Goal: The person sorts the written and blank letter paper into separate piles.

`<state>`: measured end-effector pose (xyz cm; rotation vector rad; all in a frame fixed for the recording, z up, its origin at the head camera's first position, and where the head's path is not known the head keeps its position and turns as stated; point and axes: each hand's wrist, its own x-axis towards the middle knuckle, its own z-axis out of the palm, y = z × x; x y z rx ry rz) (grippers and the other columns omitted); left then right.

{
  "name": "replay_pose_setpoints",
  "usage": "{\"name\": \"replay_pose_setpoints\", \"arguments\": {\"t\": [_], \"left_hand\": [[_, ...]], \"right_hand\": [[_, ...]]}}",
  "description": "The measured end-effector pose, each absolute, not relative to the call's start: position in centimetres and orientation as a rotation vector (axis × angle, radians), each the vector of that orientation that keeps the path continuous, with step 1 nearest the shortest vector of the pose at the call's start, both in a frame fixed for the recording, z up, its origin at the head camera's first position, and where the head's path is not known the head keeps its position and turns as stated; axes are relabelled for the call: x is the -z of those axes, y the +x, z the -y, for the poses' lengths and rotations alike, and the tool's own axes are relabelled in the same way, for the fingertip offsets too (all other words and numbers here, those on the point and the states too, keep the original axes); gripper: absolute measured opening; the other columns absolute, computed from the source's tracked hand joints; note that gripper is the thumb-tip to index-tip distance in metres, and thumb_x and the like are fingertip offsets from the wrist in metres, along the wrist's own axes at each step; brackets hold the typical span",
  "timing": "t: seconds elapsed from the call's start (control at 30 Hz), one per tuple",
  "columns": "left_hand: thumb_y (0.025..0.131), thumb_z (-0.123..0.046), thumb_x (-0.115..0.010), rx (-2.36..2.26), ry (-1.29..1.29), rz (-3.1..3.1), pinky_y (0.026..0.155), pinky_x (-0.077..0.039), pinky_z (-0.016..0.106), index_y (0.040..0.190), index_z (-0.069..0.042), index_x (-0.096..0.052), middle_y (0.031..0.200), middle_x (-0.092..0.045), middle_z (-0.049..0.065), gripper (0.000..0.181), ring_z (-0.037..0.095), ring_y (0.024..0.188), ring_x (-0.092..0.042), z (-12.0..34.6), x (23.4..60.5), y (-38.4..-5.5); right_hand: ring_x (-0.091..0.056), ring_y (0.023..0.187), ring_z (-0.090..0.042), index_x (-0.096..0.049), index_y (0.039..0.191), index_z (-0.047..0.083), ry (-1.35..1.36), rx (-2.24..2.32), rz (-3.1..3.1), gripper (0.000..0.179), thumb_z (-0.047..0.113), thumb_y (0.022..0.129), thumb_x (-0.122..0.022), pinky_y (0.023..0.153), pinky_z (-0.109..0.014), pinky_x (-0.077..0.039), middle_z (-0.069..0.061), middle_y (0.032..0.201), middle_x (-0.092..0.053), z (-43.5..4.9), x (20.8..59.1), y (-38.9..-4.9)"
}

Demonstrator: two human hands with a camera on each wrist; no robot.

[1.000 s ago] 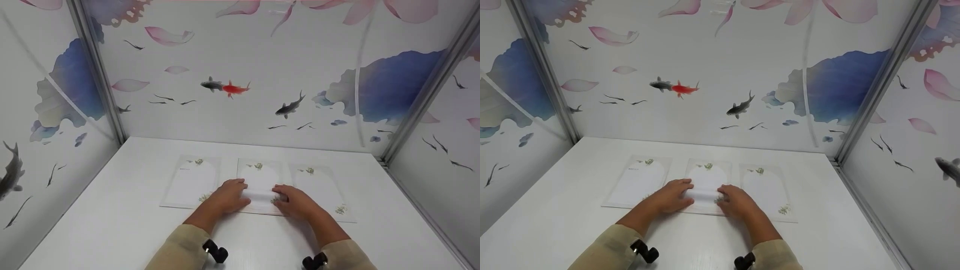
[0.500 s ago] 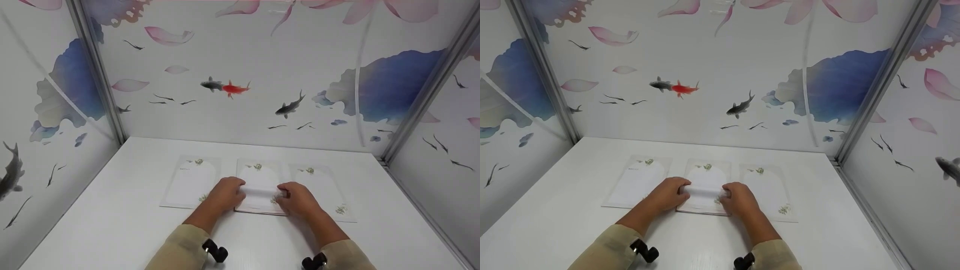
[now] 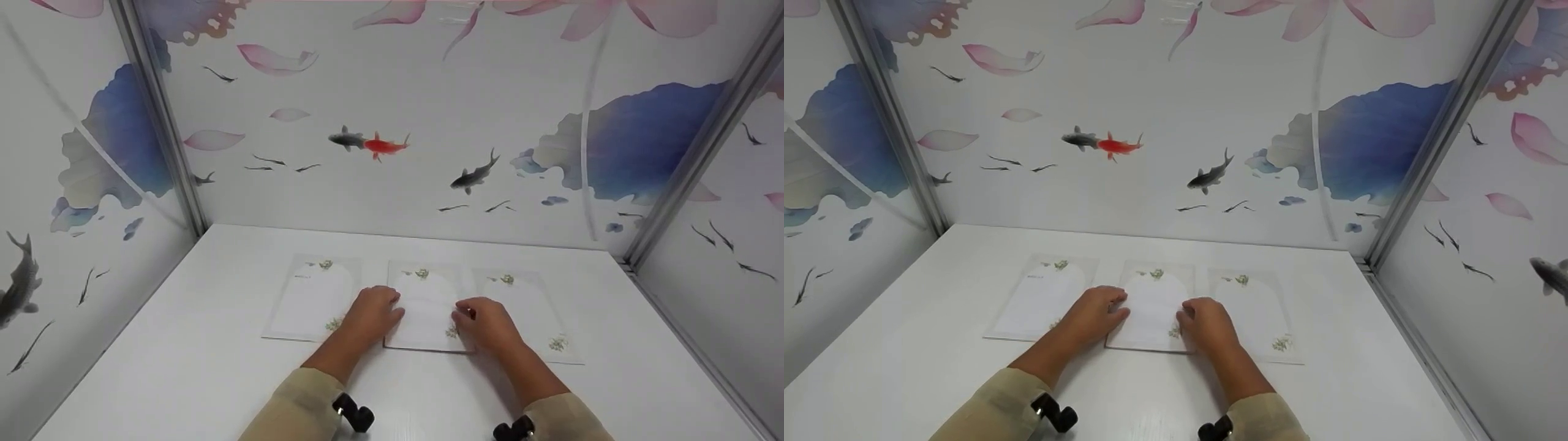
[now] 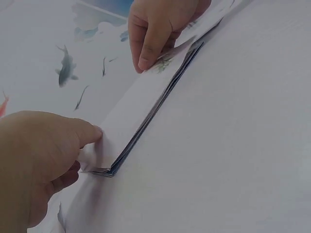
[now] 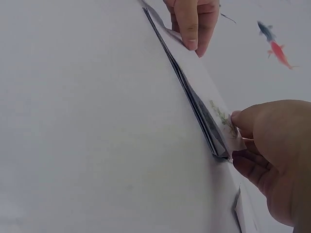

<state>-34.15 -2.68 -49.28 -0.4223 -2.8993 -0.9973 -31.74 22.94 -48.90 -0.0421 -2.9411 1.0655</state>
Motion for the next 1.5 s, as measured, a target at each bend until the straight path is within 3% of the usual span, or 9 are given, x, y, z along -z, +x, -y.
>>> {"name": "replay_pose_setpoints", "arguments": {"t": [0.17,0.4,0.57,0.73,0.9,1.03,1.27,1.5], "left_hand": [[0.102,-0.012,-0.071,1.209,-0.283,2.808,0.12,-0.05,0.051,0.141,-0.002,-0.068,0.142,-0.069,0.016,0.04,0.035,0.141,-0.061,2.2,49.5,-34.0],[0.097,-0.002,-0.07,1.308,-0.193,2.746,0.112,-0.056,0.049,0.143,0.0,-0.065,0.135,-0.072,0.016,0.046,0.033,0.132,-0.068,1.7,49.8,-33.7],[0.096,0.004,-0.067,1.318,-0.205,2.769,0.12,-0.049,0.05,0.141,0.0,-0.067,0.144,-0.069,0.018,0.045,0.036,0.144,-0.059,1.6,49.7,-33.7],[0.097,0.003,-0.066,1.305,-0.245,2.764,0.119,-0.05,0.051,0.139,0.002,-0.068,0.142,-0.07,0.019,0.042,0.038,0.143,-0.06,1.9,50.0,-33.8],[0.099,0.0,-0.066,1.293,-0.227,2.764,0.117,-0.052,0.051,0.139,0.001,-0.068,0.138,-0.072,0.019,0.04,0.037,0.14,-0.062,1.9,50.0,-33.9],[0.1,-0.003,-0.066,1.318,-0.188,2.739,0.115,-0.054,0.05,0.14,-0.002,-0.068,0.136,-0.073,0.017,0.04,0.036,0.138,-0.064,1.8,49.8,-33.9],[0.101,-0.004,-0.067,1.446,-0.155,2.612,0.101,-0.061,0.043,0.141,-0.005,-0.068,0.124,-0.077,0.013,0.04,0.025,0.116,-0.074,0.8,49.5,-33.5],[0.101,-0.006,-0.069,1.519,-0.123,2.553,0.092,-0.062,0.034,0.141,-0.01,-0.07,0.12,-0.077,0.006,0.041,0.013,0.103,-0.07,-2.2,49.1,-33.5]], "right_hand": [[-0.067,0.12,-0.028,-0.066,0.146,0.011,-0.168,-1.158,2.896,0.048,0.024,0.1,-0.075,0.113,-0.051,-0.055,-0.015,0.138,-0.071,-22.8,48.9,-31.7],[-0.06,0.142,-0.038,-0.052,0.157,0.005,-0.294,-1.285,2.87,0.066,0.014,0.097,-0.076,0.12,-0.054,-0.049,-0.019,0.156,-0.059,-22.3,48.8,-31.5],[-0.058,0.142,-0.041,-0.061,0.147,0.001,-0.271,-1.231,2.913,0.053,0.011,0.096,-0.075,0.121,-0.058,-0.047,-0.022,0.152,-0.061,-22.2,48.9,-31.5],[-0.054,0.147,-0.043,-0.061,0.147,0.001,-0.276,-1.23,2.93,0.048,0.011,0.101,-0.067,0.123,-0.059,-0.044,-0.022,0.153,-0.061,-22.3,48.9,-31.6],[-0.07,0.125,-0.032,-0.064,0.147,0.005,-0.284,-1.284,2.869,0.045,0.009,0.102,-0.063,0.107,-0.046,-0.059,-0.019,0.142,-0.07,-22.6,48.9,-31.7],[-0.07,0.118,-0.027,-0.067,0.145,0.007,-0.274,-1.361,2.789,0.043,0.009,0.102,-0.063,0.097,-0.038,-0.06,-0.016,0.14,-0.071,-22.9,48.9,-31.8],[-0.064,0.133,-0.033,-0.064,0.147,0.008,-0.279,-1.492,2.712,0.043,0.015,0.105,-0.058,0.109,-0.047,-0.054,-0.018,0.149,-0.065,-24.4,48.5,-31.9],[-0.058,0.142,-0.036,-0.059,0.153,0.011,-0.341,-1.502,2.708,0.046,0.016,0.108,-0.053,0.116,-0.051,-0.051,-0.019,0.158,-0.057,-27.1,48.0,-31.6]]}}
